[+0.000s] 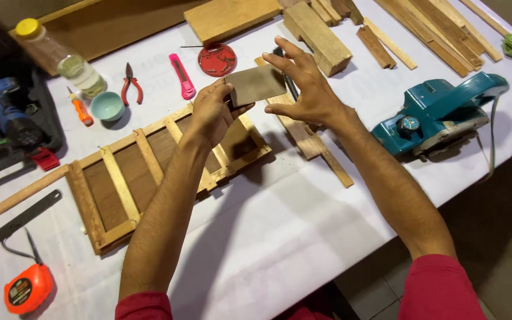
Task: The person assembles a small wooden frame on a workbench. They position thin wood slats across the frame, measure with a tape measure, hammer nails to secure the slats, sand a small wood block, brush dust off the frame, and pick up additional wood strips to continue assembly.
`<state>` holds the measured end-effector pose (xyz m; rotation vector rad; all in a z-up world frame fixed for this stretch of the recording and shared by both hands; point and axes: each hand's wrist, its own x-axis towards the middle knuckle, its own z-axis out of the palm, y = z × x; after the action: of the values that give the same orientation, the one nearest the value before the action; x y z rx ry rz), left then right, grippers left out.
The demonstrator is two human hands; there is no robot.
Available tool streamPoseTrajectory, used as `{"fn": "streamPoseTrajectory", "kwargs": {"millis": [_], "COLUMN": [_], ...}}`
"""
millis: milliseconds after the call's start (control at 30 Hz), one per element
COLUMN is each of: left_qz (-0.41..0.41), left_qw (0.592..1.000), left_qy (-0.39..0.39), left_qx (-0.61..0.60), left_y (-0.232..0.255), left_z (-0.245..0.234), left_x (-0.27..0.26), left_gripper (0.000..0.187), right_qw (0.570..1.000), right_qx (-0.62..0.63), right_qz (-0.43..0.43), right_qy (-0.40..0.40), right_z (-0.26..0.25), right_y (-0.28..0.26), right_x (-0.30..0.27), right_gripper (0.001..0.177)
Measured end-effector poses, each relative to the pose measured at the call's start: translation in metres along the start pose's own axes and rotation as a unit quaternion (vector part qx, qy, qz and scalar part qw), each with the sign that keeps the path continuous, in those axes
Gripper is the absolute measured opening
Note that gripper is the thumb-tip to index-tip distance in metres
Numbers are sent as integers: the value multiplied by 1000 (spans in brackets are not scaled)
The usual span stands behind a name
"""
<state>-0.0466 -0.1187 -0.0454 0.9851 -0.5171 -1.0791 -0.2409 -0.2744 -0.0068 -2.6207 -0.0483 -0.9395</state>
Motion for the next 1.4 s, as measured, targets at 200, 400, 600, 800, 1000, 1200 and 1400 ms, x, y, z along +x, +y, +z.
{"fn": "streamPoseTrajectory", "kwargs": {"millis": [200, 400, 600, 800, 1000, 1200, 1400], "left_qz": [48, 71, 127, 230, 149, 166, 87], "left_qw": [999, 995, 869, 641, 577, 573, 608], "left_qy": [20, 59, 307, 154, 57, 52, 38], "left_qx": [11, 38, 366, 716, 801, 801, 788], "left_y": [53, 78, 81, 39, -5, 9, 44], "left_z": [-19, -63, -78, -138, -154, -147, -152], "left_x": [-63, -129, -198, -242, -238, -229, -209], "left_gripper": [35, 38, 58, 57, 44, 37, 30], "right_qw": [994, 977, 974, 958, 932, 939, 928], "right_qx": [-98, -178, -75, -36, -67, -32, -89], "right_qz": [-50, -119, -185, -196, -169, -164, -176], "right_qy": [9, -13, -107, -206, -315, -301, -317], "right_z": [37, 81, 144, 179, 184, 194, 215], "right_y": [-42, -107, -134, -149, -158, -147, -126], "right_x": [23, 62, 75, 57, 32, 35, 63], "right_gripper": [52, 40, 45, 47, 49, 52, 69]}}
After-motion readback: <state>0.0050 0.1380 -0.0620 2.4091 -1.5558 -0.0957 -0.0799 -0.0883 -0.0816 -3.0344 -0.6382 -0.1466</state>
